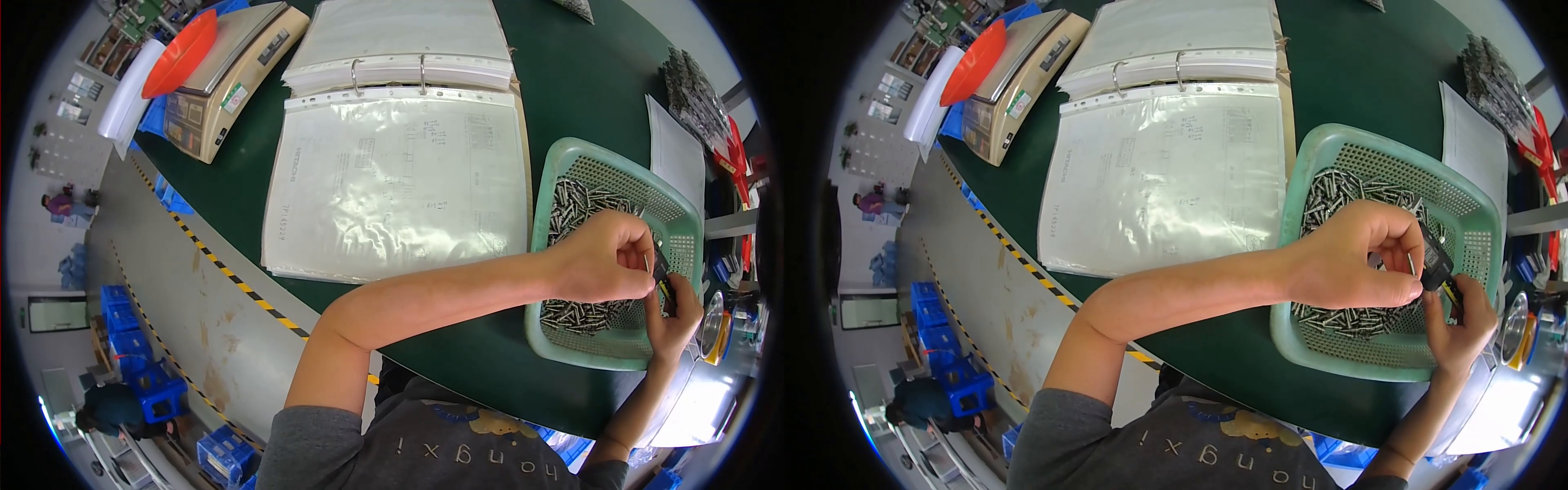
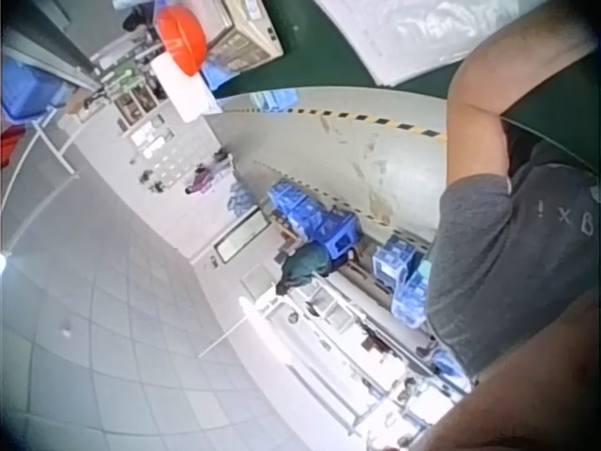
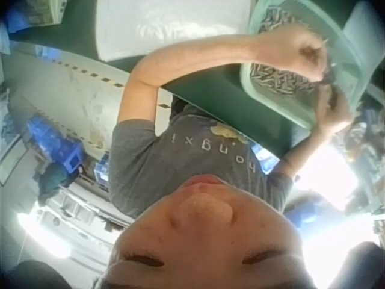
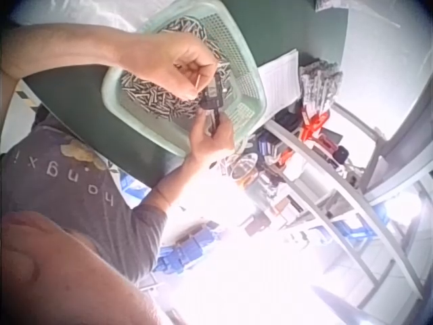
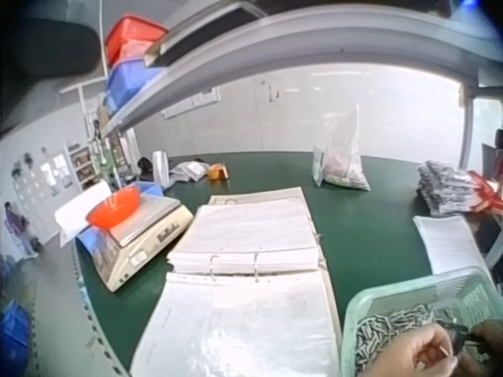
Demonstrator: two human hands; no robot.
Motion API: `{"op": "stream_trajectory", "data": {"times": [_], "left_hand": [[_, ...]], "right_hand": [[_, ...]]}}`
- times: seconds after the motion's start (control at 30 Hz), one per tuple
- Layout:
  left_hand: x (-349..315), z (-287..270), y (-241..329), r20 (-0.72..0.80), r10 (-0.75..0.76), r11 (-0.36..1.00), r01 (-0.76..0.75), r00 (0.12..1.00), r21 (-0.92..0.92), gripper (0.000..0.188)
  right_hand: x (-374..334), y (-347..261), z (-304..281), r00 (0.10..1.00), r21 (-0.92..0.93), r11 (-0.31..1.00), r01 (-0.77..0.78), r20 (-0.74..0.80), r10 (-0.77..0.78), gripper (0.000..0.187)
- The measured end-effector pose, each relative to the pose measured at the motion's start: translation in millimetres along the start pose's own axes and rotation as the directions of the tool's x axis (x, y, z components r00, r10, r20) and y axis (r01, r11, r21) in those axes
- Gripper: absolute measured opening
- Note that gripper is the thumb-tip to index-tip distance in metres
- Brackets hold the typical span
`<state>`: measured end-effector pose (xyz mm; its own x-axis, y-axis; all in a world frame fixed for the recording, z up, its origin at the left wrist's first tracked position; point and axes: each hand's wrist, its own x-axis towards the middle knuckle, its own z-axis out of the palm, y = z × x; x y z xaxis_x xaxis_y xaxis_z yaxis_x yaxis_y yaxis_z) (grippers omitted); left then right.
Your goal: Measuring the dimensions of small metal components using a digital caliper.
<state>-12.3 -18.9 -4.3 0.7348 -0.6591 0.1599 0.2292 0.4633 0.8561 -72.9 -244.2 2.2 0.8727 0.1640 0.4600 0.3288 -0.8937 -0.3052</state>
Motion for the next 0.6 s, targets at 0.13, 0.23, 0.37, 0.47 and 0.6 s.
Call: {"op": "stream_trajectory", "data": {"times": [0.13,0.23,0.37,0.47,0.6], "left_hand": [[-0.3,-0.2,0.0,0.038,0.005,0.999,-0.006,0.999,0.042,0.014],[-0.3,-0.4,0.6,0.058,0.007,0.997,-0.011,0.998,0.074,0.014],[0.7,-0.3,-2.6,0.062,0.013,0.999,-0.016,0.998,0.047,0.014],[1.0,-0.6,-3.4,0.059,0.017,0.999,-0.018,0.998,0.026,0.014],[0.1,-1.8,-3.2,0.040,0.010,0.999,-0.012,0.999,0.032,0.014]], "right_hand": [[0.8,-0.9,-2.4,1.000,-0.036,0.999,-0.020,0.013,0.021,0.030],[0.9,3.2,-0.8,1.000,-0.050,0.999,0.014,0.008,-0.014,0.030],[1.7,0.7,-0.9,1.000,-0.065,0.998,-0.012,0.017,0.014,0.028],[1.5,-0.9,-1.4,0.996,-0.063,0.996,-0.066,0.058,0.069,0.028],[1.5,-2.4,0.7,0.996,-0.064,0.996,-0.069,0.048,0.073,0.029]]}}
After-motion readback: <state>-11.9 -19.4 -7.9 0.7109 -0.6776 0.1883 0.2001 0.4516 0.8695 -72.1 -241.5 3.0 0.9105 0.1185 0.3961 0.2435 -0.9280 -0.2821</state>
